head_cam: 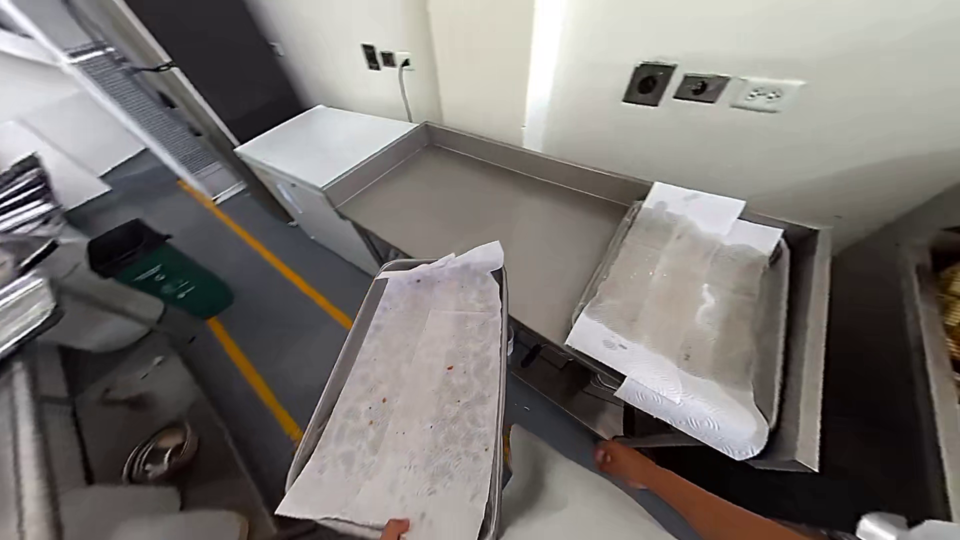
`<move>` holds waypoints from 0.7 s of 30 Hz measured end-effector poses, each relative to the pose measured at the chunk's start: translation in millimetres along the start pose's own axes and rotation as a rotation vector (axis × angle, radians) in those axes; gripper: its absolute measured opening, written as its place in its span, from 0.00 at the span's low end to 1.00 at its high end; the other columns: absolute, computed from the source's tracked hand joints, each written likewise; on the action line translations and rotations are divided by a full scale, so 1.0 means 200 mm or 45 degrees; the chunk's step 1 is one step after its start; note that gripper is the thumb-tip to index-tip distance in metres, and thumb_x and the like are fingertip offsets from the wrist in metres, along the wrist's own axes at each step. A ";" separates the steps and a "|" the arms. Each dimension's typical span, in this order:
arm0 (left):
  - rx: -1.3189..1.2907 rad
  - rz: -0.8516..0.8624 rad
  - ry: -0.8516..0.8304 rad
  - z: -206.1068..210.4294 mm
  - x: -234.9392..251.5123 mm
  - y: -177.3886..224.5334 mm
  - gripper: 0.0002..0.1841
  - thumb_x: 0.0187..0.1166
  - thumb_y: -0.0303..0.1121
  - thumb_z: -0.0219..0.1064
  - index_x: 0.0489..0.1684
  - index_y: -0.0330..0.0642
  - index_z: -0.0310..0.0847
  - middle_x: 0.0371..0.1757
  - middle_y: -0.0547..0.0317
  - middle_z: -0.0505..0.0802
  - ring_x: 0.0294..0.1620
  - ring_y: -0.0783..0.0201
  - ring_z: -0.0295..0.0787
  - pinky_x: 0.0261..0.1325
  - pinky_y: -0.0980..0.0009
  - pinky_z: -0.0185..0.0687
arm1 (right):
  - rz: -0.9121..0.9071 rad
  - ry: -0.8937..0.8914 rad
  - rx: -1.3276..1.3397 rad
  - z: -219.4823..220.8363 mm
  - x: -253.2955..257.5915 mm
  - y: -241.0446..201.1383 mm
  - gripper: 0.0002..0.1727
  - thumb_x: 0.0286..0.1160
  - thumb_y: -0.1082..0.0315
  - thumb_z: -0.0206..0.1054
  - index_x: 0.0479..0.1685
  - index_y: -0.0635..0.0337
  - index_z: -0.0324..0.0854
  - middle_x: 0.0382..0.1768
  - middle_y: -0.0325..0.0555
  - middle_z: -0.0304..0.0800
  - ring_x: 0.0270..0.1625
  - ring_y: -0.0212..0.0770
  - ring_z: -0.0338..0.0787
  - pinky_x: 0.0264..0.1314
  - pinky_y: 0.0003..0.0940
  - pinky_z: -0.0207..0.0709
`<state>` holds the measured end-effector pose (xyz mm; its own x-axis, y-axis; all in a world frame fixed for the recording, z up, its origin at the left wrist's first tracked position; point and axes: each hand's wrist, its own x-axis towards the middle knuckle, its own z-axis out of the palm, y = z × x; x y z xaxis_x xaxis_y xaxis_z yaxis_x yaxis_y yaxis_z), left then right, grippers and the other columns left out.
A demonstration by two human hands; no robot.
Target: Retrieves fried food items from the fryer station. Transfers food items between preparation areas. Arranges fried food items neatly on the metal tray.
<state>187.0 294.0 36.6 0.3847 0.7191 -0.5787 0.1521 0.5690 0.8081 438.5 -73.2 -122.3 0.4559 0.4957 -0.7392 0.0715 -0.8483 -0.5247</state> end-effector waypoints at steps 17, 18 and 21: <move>1.023 -0.290 -1.369 1.28 1.07 0.29 0.29 0.95 0.46 0.43 0.85 0.33 0.57 0.67 0.40 0.89 0.61 0.50 0.92 0.59 0.54 0.91 | -0.355 1.321 2.314 -0.19 -0.52 -0.86 0.35 0.95 0.45 0.29 0.76 0.64 0.68 0.61 0.54 0.91 0.60 0.46 0.93 0.66 0.42 0.86; 1.140 -0.290 -1.514 1.30 1.07 0.31 0.28 0.94 0.44 0.44 0.84 0.32 0.61 0.65 0.40 0.91 0.61 0.50 0.93 0.60 0.54 0.90 | -0.488 1.402 2.433 -0.22 -0.59 -0.93 0.40 0.92 0.38 0.26 0.77 0.61 0.68 0.63 0.54 0.90 0.63 0.47 0.93 0.67 0.41 0.86; 1.285 -0.306 -1.909 1.39 0.82 0.36 0.25 0.92 0.39 0.50 0.77 0.29 0.71 0.60 0.42 0.94 0.61 0.50 0.94 0.63 0.54 0.90 | -0.815 1.522 2.614 -0.24 -0.73 -1.13 0.48 0.86 0.28 0.26 0.82 0.59 0.66 0.71 0.56 0.86 0.71 0.48 0.89 0.73 0.39 0.83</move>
<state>515.1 342.7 30.2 0.5871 -0.5817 -0.5630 0.5323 -0.2466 0.8099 397.5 36.3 124.3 0.8634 -0.3727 -0.3402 0.1105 0.7974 -0.5933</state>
